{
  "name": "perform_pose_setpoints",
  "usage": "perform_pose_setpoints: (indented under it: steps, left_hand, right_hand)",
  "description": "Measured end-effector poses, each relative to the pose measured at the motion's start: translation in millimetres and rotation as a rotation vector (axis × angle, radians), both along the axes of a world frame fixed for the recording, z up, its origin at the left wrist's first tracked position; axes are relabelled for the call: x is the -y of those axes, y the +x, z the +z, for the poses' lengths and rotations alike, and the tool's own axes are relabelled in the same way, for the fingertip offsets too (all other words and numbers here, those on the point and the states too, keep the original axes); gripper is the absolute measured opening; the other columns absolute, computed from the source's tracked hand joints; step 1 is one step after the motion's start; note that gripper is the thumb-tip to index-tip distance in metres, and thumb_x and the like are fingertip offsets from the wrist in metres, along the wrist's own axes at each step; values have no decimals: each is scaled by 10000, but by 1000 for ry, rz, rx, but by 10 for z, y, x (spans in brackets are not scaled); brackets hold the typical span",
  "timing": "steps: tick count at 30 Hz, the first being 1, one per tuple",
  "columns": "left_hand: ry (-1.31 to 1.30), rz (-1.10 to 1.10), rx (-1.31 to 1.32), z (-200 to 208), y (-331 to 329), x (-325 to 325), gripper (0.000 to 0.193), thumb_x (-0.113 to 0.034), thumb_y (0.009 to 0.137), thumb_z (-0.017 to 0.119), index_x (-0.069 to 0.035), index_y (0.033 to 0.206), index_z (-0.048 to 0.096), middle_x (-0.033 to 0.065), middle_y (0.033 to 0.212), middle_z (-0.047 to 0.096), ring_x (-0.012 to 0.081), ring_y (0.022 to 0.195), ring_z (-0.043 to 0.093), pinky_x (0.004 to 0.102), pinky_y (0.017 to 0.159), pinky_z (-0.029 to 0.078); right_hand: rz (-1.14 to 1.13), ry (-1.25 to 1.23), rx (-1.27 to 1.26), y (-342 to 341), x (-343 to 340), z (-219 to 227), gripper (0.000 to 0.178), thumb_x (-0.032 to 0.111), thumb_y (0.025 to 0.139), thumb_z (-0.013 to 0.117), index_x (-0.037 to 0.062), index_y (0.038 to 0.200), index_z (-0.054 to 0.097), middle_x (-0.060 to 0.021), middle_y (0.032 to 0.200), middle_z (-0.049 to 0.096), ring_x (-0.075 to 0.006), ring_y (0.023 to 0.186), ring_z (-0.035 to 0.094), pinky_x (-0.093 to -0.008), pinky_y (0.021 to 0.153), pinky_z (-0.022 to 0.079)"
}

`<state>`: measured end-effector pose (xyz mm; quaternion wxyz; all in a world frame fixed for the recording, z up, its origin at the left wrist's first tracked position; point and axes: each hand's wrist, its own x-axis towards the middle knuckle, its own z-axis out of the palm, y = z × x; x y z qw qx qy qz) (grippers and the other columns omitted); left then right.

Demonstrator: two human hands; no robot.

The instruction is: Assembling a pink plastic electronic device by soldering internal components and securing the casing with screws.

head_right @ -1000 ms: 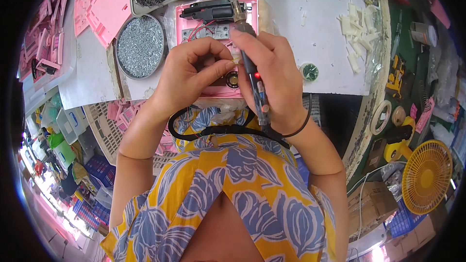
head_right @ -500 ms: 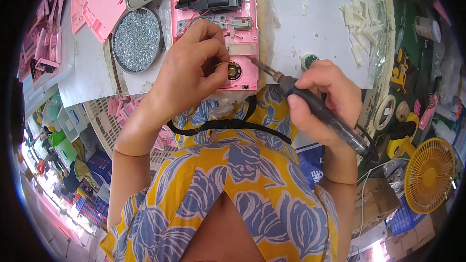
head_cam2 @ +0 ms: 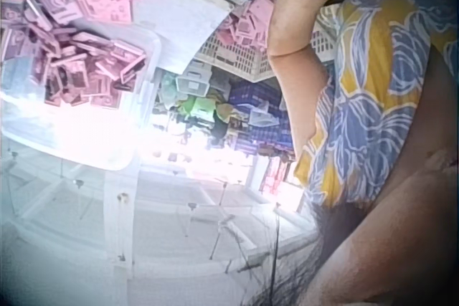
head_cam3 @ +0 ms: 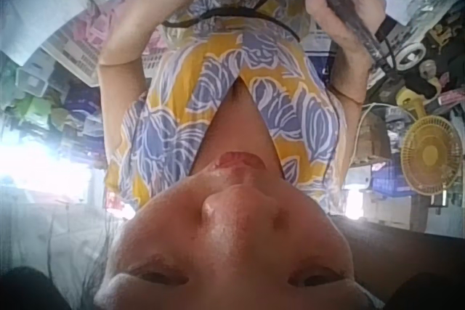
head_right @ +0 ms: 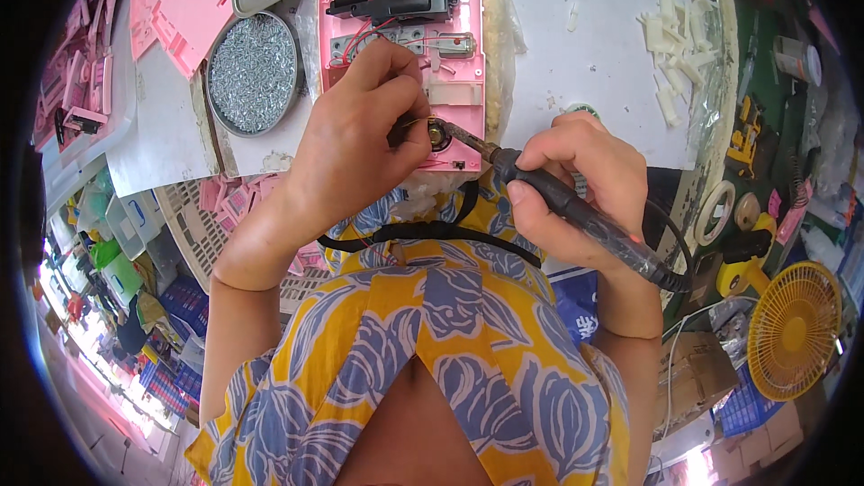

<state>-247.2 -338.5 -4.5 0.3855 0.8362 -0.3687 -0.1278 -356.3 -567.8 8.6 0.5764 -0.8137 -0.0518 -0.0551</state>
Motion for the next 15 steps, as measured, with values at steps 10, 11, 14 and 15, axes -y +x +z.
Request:
perform_pose_setpoints:
  steps: [10,11,14,15]
  left_hand:
    - [4,-20,31,2,-20,-4,117,-31,799,671,15,882,601,172,1095,558,357,833,657,443,718,572]
    - [6,-22,28,8,-22,-2,118,-32,801,672,16,883,602,172,1095,558,357,837,656,442,720,572]
    - [16,-19,23,12,-30,-7,119,-35,808,675,16,888,603,173,1097,559,359,850,656,441,726,572]
    - [12,-21,22,11,-25,-12,119,-35,810,675,15,892,605,173,1099,560,360,854,655,442,727,572]
  right_hand:
    - [-26,54,-81,5,-18,70,208,66,798,762,13,938,618,-17,736,571,-66,586,461,-225,548,364]
    - [-13,44,-45,-1,4,59,211,65,803,763,8,941,615,-17,743,577,-61,590,460,-222,548,364]
    - [-55,114,-58,-50,47,43,225,59,796,764,-3,947,609,-24,731,561,-72,594,456,-232,562,360]
    - [-65,116,-46,-67,67,45,227,56,795,763,-6,947,607,-25,725,552,-78,598,454,-236,569,359]
